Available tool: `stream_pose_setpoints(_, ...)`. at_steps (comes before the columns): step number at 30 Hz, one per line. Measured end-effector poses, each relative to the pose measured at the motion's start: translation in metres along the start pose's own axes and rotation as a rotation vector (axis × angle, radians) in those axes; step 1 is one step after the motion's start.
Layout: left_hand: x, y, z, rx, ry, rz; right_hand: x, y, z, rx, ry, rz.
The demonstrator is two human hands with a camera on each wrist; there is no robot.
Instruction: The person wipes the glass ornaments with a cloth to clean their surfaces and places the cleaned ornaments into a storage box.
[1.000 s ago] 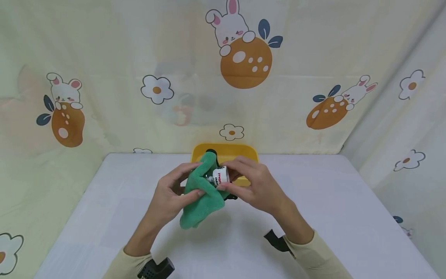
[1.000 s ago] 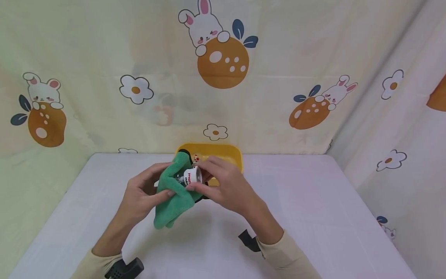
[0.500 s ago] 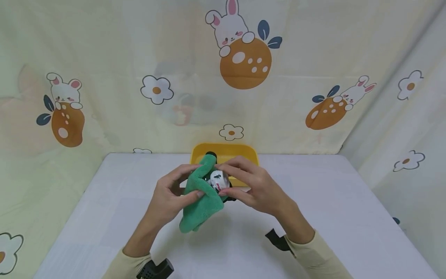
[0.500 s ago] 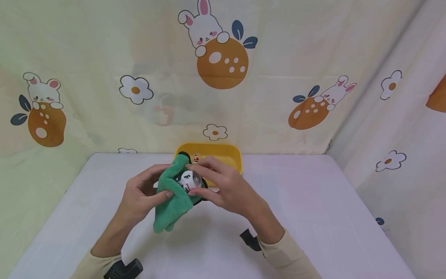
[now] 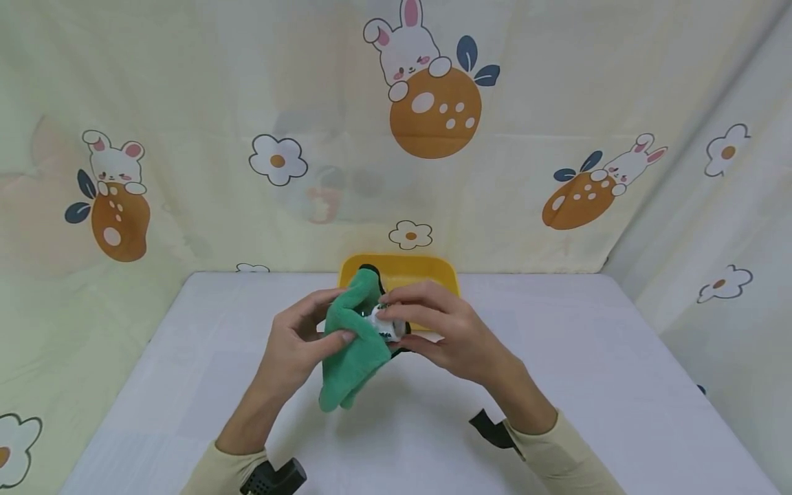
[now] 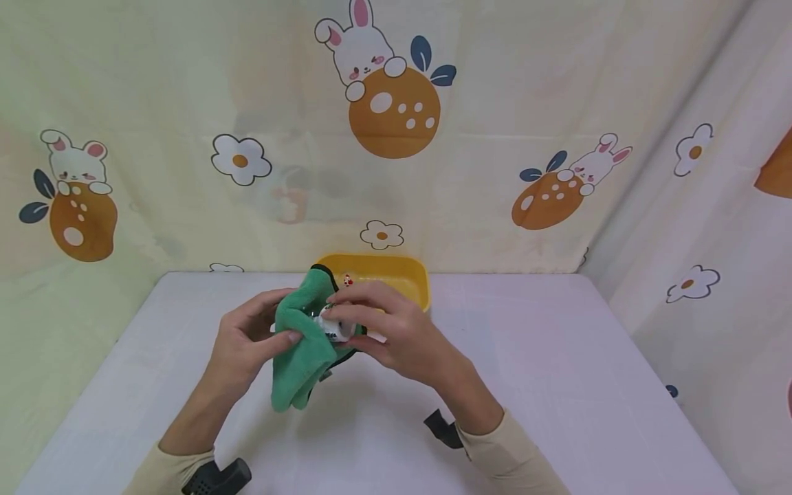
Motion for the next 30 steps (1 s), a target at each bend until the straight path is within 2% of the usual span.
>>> stream_pose_setpoints(8, -0.0019, 0.0022, 0.0005, 0.041, 0.012, -0.028, -0.0018, 0.0041, -0.0017, 0.120, -0.057, -0.024)
stream_pose_setpoints(14, -0.0006, 0.0019, 0.0004, 0.075, 0.030, -0.008, -0.0013, 0.0040, -0.0005, 0.234, -0.113, -0.065)
stream_pose_setpoints(20, 0.0020, 0.0026, 0.0005, 0.092, 0.036, 0.015, -0.0006, 0.0034, 0.0000, 0.298, -0.103, -0.053)
stream_pose_setpoints(30, 0.0076, 0.0015, -0.0014, 0.127, 0.033, 0.025, 0.0023, 0.0015, -0.0003, 0.419, -0.087, -0.096)
Point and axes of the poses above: each hand's wrist, its own y-axis away from the middle knuckle, its own x-axis out of the palm, z = x × y, the point moved 1 cm from there along -y, towards the middle knuckle, and after that the axes turned 14 degrees about x, right-handed, at the moved point
